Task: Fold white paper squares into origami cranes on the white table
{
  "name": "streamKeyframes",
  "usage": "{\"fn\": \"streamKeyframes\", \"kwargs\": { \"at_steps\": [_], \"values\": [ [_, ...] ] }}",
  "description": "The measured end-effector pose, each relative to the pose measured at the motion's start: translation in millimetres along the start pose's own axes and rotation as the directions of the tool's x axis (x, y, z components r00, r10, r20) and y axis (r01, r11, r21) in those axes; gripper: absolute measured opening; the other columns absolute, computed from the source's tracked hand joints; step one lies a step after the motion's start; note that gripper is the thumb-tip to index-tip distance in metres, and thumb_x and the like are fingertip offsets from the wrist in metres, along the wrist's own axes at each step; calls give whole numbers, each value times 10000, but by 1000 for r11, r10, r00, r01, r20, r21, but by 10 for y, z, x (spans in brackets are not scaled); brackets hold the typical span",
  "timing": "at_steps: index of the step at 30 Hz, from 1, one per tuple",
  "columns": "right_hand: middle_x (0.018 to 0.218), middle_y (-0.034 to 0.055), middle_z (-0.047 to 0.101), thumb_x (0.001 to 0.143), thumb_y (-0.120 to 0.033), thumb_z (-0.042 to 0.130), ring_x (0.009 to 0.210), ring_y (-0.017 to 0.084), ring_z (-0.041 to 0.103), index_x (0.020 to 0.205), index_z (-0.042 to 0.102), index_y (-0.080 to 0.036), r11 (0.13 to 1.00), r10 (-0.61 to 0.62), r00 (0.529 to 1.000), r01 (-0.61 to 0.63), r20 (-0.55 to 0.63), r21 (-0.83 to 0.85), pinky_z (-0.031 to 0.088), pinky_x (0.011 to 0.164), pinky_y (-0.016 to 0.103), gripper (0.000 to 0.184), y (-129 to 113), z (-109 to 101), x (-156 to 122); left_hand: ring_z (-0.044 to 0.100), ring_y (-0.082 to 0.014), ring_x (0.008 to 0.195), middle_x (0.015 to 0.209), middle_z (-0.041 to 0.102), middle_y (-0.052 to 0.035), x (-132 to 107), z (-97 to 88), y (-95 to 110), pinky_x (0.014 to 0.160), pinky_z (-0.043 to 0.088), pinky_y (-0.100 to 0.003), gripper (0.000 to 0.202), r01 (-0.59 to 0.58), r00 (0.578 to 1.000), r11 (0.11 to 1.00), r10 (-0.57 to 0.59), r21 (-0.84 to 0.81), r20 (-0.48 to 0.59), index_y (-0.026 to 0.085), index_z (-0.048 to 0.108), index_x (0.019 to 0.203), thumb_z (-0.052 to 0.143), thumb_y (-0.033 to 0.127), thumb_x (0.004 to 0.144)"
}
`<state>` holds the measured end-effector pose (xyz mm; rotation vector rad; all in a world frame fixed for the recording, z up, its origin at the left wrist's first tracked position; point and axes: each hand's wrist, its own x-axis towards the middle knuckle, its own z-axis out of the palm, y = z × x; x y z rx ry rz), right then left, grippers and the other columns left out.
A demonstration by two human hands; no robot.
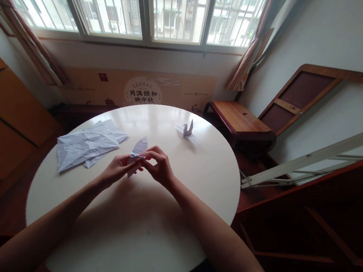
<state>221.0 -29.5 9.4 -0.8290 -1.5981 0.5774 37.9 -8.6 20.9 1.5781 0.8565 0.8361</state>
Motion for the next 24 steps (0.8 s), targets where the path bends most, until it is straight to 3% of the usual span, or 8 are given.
{"fn": "streamKeyframes", "kwargs": {
  "at_steps": [2,4,7,9,14,18,24],
  "values": [
    [887,46,634,877,-528,605,766,147,608,902,727,-212,995,66,998,-66,0,71,515,727,305,340,-22,9,9,697,-207,696,782,729,-94,3,-3,-5,609,539,-276,430,-33,998,999,30,-39,-63,104,717,953,732,505,800],
    [877,54,640,894,-618,507,743,146,606,924,714,-198,969,213,976,-204,-49,143,511,722,307,470,-14,4,35,695,-195,664,780,728,-96,8,-28,-8,603,544,-273,405,-60,994,996,54,-63,-91,103,718,938,737,484,804],
    [836,60,651,795,-724,546,715,154,595,916,710,-177,882,441,896,-424,-46,204,486,659,292,584,28,-23,85,686,-185,626,751,721,-91,5,-53,7,588,544,-266,390,-59,998,996,56,-72,-42,109,718,873,765,484,774],
    [768,46,647,729,-716,625,690,150,572,839,719,-171,839,510,860,-495,-7,227,459,634,281,564,43,-42,108,671,-176,592,715,709,-81,-4,-41,28,558,535,-257,398,-33,999,997,34,-63,8,114,714,825,789,495,736],
    [692,26,662,659,-586,756,661,141,528,739,750,-168,808,513,857,-500,45,312,423,648,290,426,-8,-47,119,588,-121,481,621,664,-55,-27,14,72,464,475,-212,457,27,994,999,-23,-41,102,111,694,717,778,561,714],
    [663,23,662,631,-536,791,642,141,517,716,763,-166,799,518,855,-469,-35,376,422,641,298,380,-7,-33,119,563,-109,457,584,645,-39,-32,1,60,433,451,-196,450,67,988,998,-67,9,142,109,718,767,727,559,777],
    [656,16,645,657,-529,774,623,125,493,721,764,-157,795,543,832,-467,-111,388,393,624,288,377,98,-23,104,607,-127,497,639,673,-53,-13,-48,-7,482,497,-214,425,83,983,996,-75,-42,165,107,737,833,746,528,775]
  ]
}}
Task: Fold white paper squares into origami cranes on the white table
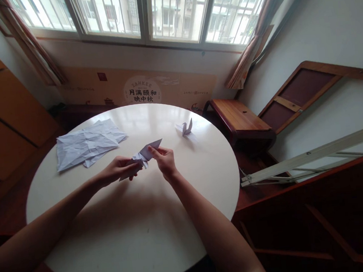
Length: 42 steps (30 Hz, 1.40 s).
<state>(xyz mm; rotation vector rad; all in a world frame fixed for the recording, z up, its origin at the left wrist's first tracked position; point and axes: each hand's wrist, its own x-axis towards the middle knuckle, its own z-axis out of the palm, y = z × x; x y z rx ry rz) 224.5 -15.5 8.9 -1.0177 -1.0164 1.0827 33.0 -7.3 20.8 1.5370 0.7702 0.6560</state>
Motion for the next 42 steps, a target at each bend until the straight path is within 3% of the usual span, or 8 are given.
{"fn": "streamKeyframes", "kwargs": {
  "at_steps": [26,35,42],
  "values": [
    [715,39,684,593,-539,814,670,148,580,727,742,-164,985,107,993,-98,-54,145,439,661,307,405,-1,-32,31,612,-141,513,625,675,-60,-23,-39,4,488,501,-220,411,-10,999,1000,10,10,-50,112,759,852,738,518,784],
    [662,27,675,632,-513,802,601,123,525,705,758,-157,998,51,999,-51,-7,48,408,629,294,366,-4,-35,24,591,-128,513,620,651,-39,-20,-14,48,470,510,-213,377,-27,999,998,29,62,-32,123,747,814,755,497,765],
    [629,21,655,644,-533,793,586,122,512,690,753,-158,999,47,999,-47,24,3,410,617,292,380,10,-51,36,481,-77,428,523,539,20,-56,-16,111,393,396,-169,309,-43,999,981,38,189,31,130,718,773,732,437,799]
  ]
}}
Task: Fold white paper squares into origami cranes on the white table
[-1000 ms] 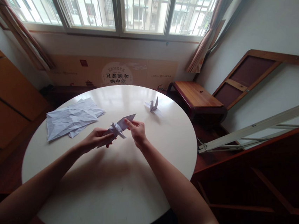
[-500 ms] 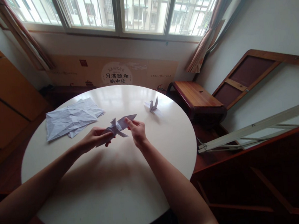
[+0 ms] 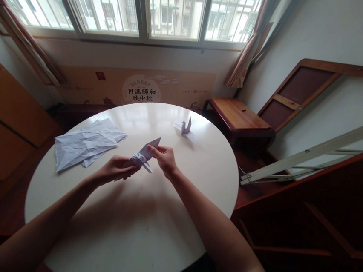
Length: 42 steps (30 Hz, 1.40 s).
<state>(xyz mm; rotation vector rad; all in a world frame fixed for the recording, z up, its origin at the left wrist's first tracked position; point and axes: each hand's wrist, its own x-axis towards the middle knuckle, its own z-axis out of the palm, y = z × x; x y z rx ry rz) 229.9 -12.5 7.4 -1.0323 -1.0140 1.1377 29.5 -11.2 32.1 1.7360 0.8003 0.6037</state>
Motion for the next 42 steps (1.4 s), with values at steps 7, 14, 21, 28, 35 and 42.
{"fn": "streamKeyframes", "kwargs": {
  "at_steps": [7,14,21,28,35,42],
  "values": [
    [624,18,650,656,-500,805,585,123,534,704,745,-144,998,13,999,-15,39,60,429,634,298,364,74,-20,26,503,-80,452,548,551,17,4,-43,-20,408,398,-167,308,2,999,1000,-3,17,47,129,708,771,722,434,812],
    [660,1,663,633,-513,805,581,106,548,760,697,-157,980,84,995,-74,-45,186,433,588,263,394,17,-107,105,611,-123,569,633,655,-34,73,-101,-147,548,490,-206,328,5,998,991,-13,-134,-62,108,703,752,796,422,745],
    [583,-45,622,701,-362,782,489,73,544,768,595,-186,936,249,952,-189,-177,297,398,460,180,265,-87,-289,196,608,-120,570,662,652,-35,163,-195,-343,602,521,-249,407,-13,961,947,-77,-321,-267,109,737,872,781,493,745],
    [597,-20,643,820,-220,635,506,100,615,793,567,-163,937,203,880,-48,-429,345,437,409,161,93,-442,-662,366,608,-121,574,674,653,-34,218,-202,-439,558,482,-227,416,13,931,960,-114,-279,-347,122,739,850,777,510,705],
    [635,-23,626,871,-165,548,536,108,635,874,536,-169,941,224,687,33,-691,337,568,487,202,13,-692,-1301,648,610,-123,589,682,657,-32,246,-193,-466,572,487,-229,378,13,939,968,-99,-251,-330,132,738,857,747,487,727],
    [653,-29,581,931,-120,393,489,72,581,982,514,-150,931,280,598,20,-751,363,577,491,167,135,-623,-1671,778,607,-128,594,683,651,-31,255,-186,-458,582,493,-241,381,21,943,970,-100,-242,-319,133,737,854,744,491,721]
  ]
}}
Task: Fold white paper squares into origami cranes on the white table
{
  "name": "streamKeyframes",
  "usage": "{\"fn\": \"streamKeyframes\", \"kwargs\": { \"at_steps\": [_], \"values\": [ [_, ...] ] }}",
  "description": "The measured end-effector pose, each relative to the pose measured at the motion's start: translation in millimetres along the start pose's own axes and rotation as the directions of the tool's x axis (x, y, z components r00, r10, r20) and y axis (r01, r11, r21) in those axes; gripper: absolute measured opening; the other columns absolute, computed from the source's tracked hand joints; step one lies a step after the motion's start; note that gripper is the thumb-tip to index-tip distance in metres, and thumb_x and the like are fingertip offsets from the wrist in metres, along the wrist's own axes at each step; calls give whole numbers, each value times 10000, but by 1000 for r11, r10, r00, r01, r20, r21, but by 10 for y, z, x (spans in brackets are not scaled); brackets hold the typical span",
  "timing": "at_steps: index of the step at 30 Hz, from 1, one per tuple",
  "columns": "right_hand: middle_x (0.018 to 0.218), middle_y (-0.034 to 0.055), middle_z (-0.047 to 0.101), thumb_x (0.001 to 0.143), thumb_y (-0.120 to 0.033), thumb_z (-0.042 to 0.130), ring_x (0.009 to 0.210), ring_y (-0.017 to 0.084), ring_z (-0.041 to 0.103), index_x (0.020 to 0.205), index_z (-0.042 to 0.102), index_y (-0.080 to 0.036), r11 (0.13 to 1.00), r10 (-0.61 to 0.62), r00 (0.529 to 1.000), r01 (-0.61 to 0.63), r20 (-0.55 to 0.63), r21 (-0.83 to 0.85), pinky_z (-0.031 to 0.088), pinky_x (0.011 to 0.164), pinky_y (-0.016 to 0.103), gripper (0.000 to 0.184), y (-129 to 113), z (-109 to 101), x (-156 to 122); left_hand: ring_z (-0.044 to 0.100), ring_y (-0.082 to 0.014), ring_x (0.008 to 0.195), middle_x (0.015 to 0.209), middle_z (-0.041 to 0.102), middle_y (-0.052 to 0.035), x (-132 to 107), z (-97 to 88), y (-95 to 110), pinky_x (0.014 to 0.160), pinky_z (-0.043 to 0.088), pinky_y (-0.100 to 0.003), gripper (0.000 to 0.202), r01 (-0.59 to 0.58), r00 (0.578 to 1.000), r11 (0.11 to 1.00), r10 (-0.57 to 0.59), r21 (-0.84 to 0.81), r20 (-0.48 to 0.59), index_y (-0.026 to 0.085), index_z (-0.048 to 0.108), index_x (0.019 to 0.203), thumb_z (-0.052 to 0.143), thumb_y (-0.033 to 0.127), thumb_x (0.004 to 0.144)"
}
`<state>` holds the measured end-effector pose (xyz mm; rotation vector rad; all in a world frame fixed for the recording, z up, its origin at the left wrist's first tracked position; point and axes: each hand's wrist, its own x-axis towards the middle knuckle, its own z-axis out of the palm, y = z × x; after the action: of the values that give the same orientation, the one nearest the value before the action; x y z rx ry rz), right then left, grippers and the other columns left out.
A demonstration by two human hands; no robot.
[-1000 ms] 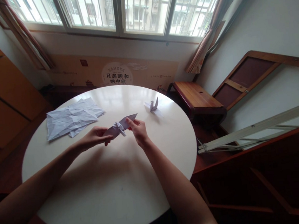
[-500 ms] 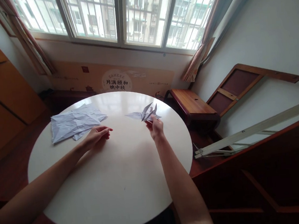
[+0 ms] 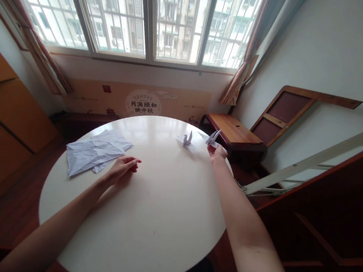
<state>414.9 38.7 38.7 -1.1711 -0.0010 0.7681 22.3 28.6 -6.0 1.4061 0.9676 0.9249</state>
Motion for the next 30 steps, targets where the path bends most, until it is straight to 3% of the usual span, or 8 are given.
{"fn": "streamKeyframes", "kwargs": {
  "at_steps": [8,14,20,26,28,30],
  "values": [
    [716,3,623,920,-89,416,555,90,628,955,496,-159,991,122,990,-118,74,-63,595,510,181,112,262,106,68,608,-127,604,697,652,-34,8,-17,-21,589,488,-237,396,11,1000,1000,-11,11,9,130,733,874,736,498,730],
    [691,-11,618,901,-102,470,546,107,638,946,474,-171,993,75,996,-69,57,-94,599,511,210,83,295,27,95,613,-141,611,699,653,-45,-4,-10,4,590,497,-250,433,2,1000,1000,-2,26,2,127,733,868,740,530,710],
    [667,-33,596,793,-28,580,502,98,613,866,495,-166,996,-43,997,48,69,-81,596,507,226,178,227,-116,99,613,-142,601,686,653,-43,-25,-1,56,590,492,-254,425,4,1000,1000,-5,23,9,128,731,849,752,524,696],
    [733,-76,575,744,-20,619,561,38,618,902,515,-183,967,-256,965,254,54,32,596,628,158,249,38,-51,-127,620,-145,606,704,656,-48,-30,20,65,585,498,-257,448,-30,1000,999,30,24,6,124,731,864,742,547,716],
    [745,-70,583,713,-38,656,583,51,635,896,536,-174,934,-354,929,345,112,90,610,669,191,258,8,-4,-306,630,-151,631,743,665,-57,-46,55,88,594,504,-262,454,-66,998,998,66,23,1,122,731,894,739,546,733],
    [749,-49,606,711,-82,671,611,73,659,859,562,-160,891,-455,856,434,245,135,620,708,236,200,38,39,-545,649,-171,690,804,681,-73,-65,96,117,630,517,-280,471,-109,994,994,109,17,2,119,724,956,748,536,739]
  ]
}}
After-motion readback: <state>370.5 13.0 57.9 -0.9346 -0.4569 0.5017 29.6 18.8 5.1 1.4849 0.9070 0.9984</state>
